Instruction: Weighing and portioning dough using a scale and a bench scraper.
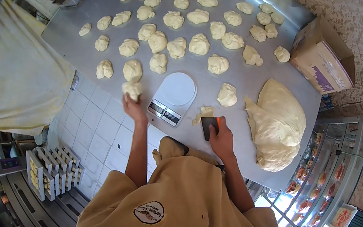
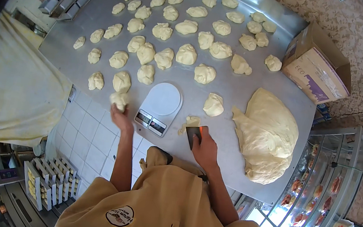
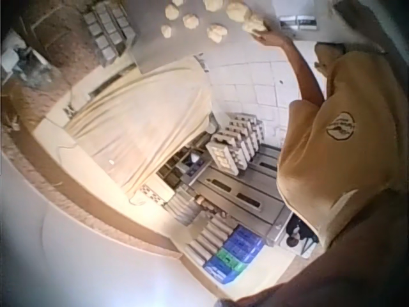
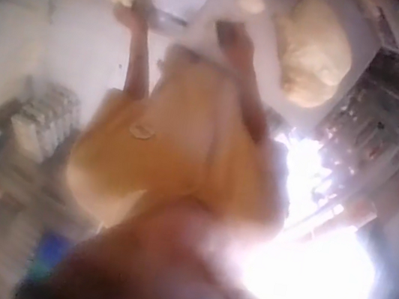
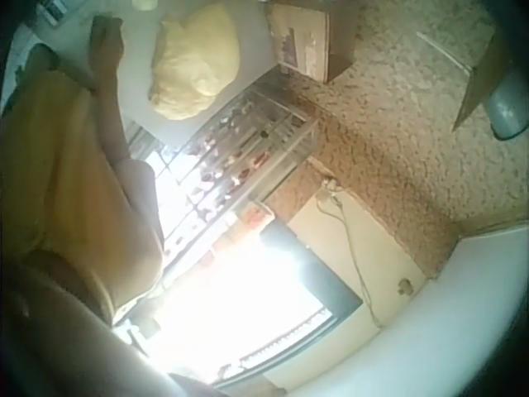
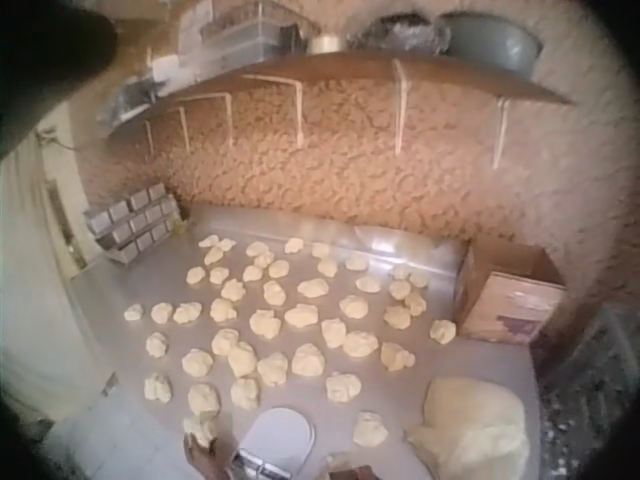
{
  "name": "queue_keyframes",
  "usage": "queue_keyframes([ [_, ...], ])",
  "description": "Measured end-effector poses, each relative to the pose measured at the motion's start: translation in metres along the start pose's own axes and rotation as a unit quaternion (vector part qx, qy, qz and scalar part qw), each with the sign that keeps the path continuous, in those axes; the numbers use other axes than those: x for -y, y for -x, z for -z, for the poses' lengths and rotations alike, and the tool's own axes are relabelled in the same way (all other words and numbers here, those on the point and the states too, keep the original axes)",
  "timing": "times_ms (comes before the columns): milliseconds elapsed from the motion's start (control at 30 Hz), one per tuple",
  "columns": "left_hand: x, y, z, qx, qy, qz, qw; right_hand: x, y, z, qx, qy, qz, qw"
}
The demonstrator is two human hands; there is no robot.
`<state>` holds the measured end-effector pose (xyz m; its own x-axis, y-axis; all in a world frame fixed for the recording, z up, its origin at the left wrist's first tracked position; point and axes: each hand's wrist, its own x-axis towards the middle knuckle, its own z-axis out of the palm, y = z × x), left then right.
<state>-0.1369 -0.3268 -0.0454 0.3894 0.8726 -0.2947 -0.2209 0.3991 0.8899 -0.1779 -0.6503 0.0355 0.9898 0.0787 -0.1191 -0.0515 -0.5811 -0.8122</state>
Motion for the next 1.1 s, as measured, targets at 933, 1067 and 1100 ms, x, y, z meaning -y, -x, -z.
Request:
queue_keyframes([
  [933, -0.009, -0.029, -0.097, 0.164, -0.629, -0.560, 0.514, -0.005, 0.003, 0.021, -0.089, 0.023, -0.037, 0.995],
  [1067, 0.012, 0.065, -0.095, 0.345, -0.526, -0.498, 0.597, -0.025, 0.008, 0.025, -0.144, 0.051, -0.093, 0.984],
  [1100, 0.016, 0.091, -0.089, 0.481, -0.435, -0.431, 0.628, -0.027, 0.008, 0.027, -0.154, 0.058, -0.101, 0.981],
])
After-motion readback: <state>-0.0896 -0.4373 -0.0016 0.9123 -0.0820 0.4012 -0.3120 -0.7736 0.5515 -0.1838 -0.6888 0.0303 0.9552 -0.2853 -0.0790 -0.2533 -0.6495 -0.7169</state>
